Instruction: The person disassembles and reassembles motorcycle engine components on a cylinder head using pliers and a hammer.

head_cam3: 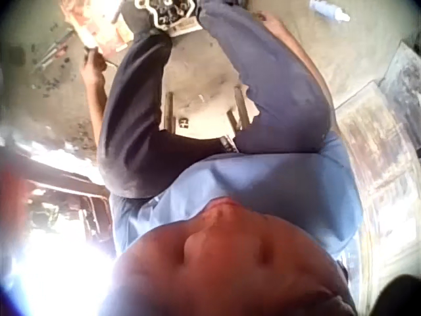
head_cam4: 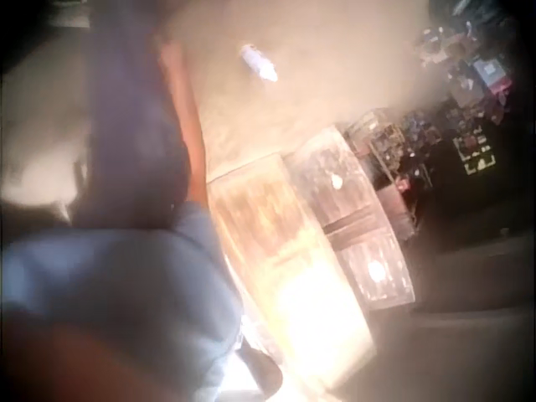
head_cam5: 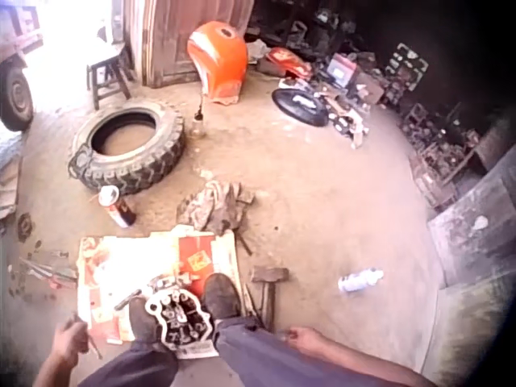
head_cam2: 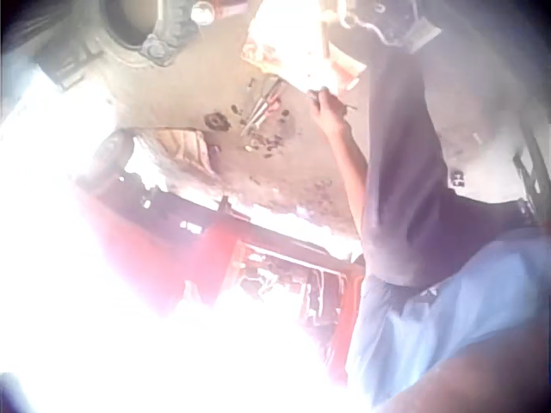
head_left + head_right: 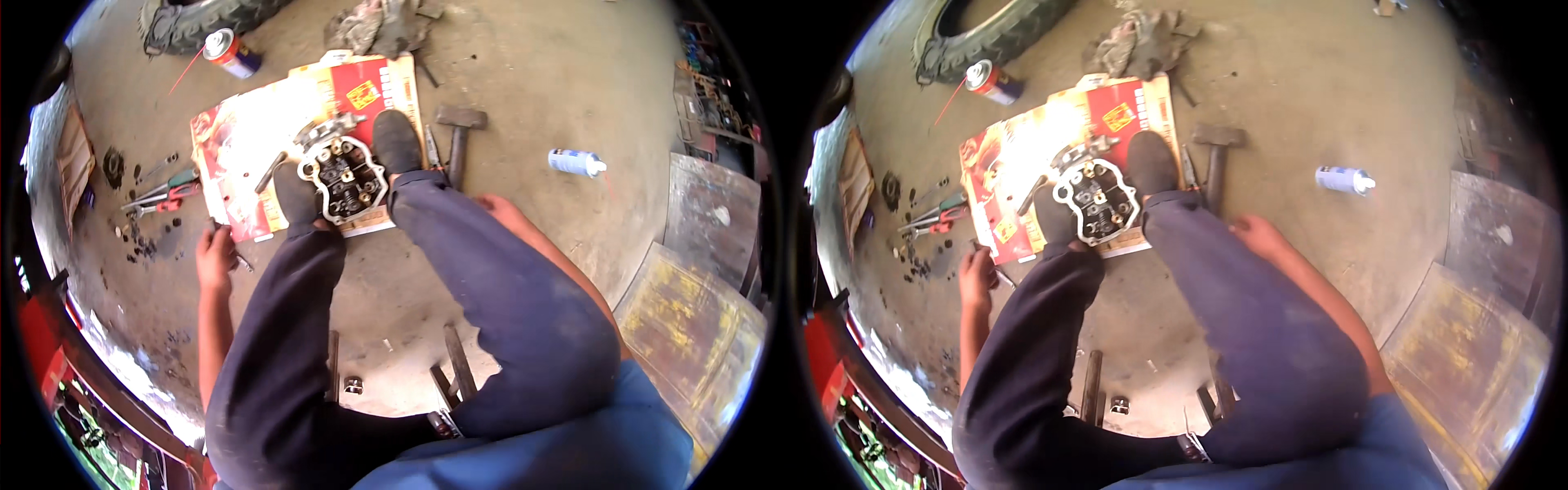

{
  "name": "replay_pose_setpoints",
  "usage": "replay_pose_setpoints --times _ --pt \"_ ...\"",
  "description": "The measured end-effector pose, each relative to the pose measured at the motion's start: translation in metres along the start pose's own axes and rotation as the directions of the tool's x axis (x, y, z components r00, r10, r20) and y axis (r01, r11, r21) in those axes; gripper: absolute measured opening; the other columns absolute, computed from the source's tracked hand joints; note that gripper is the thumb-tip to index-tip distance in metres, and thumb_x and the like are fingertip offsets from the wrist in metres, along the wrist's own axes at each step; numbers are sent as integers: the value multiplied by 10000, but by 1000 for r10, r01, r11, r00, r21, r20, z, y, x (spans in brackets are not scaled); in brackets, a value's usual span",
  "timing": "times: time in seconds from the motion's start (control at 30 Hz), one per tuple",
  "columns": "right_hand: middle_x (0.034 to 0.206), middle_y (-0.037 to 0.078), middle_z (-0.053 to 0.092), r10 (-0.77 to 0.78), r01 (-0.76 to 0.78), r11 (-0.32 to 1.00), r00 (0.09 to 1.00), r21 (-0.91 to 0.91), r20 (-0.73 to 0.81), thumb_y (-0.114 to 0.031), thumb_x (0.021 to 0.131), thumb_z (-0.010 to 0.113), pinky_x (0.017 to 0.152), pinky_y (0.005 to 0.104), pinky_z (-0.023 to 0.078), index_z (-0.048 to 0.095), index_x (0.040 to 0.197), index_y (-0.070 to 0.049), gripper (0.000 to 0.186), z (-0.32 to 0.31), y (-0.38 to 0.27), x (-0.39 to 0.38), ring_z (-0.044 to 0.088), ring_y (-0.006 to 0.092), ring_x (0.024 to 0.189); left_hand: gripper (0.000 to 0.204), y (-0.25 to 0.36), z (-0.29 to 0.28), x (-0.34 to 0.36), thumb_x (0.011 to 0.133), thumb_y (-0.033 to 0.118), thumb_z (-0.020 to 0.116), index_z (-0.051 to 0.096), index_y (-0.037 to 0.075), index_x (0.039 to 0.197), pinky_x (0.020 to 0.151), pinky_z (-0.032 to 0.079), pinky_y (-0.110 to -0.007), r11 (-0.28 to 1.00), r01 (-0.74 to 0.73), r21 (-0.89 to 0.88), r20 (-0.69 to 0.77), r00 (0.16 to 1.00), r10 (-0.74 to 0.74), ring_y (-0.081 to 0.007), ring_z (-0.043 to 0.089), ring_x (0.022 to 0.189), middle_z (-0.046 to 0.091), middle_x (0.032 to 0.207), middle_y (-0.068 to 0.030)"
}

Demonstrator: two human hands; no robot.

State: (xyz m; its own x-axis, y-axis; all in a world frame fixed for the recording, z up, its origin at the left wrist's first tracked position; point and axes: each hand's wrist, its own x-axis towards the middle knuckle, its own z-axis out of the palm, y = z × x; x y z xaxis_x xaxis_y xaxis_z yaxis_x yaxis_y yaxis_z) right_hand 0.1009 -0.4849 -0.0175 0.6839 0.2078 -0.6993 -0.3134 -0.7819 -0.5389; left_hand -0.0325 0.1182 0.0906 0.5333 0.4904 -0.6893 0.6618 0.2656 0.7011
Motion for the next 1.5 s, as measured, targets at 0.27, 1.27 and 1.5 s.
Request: replay_pose_setpoints --times 0.27,1.27,1.5 --pt "1086 224 723 13 -170 950 858 -260 -514 -435 808 826 918 466 546 632 1152 17 601 -3 -73 113 704 367 1041 421 109 76 -6 1054 358 593 388 159 745 595 338 -330 889 -23 -457 285 943 171 -149 355 580 355 650 21" --pt "675 65 600 145 -128 955 988 266 -47 -198 914 633 514 355 505 574 882 -30 181 -7 -45 68 600 178 524 591 62 203 84 1018 485 631 322 155 637 426 308 -332 848 -92 -522 299 911 283 -168 334 440 336 532 -20" --pt "649 81 628 199 -175 949 978 261 -68 -163 912 635 475 361 522 568 844 -12 178 -14 -58 59 615 188 496 511 131 192 41 1052 414 584 386 144 665 543 367 -335 984 -148 -103 470 864 179 -176 393 531 362 588 -13"
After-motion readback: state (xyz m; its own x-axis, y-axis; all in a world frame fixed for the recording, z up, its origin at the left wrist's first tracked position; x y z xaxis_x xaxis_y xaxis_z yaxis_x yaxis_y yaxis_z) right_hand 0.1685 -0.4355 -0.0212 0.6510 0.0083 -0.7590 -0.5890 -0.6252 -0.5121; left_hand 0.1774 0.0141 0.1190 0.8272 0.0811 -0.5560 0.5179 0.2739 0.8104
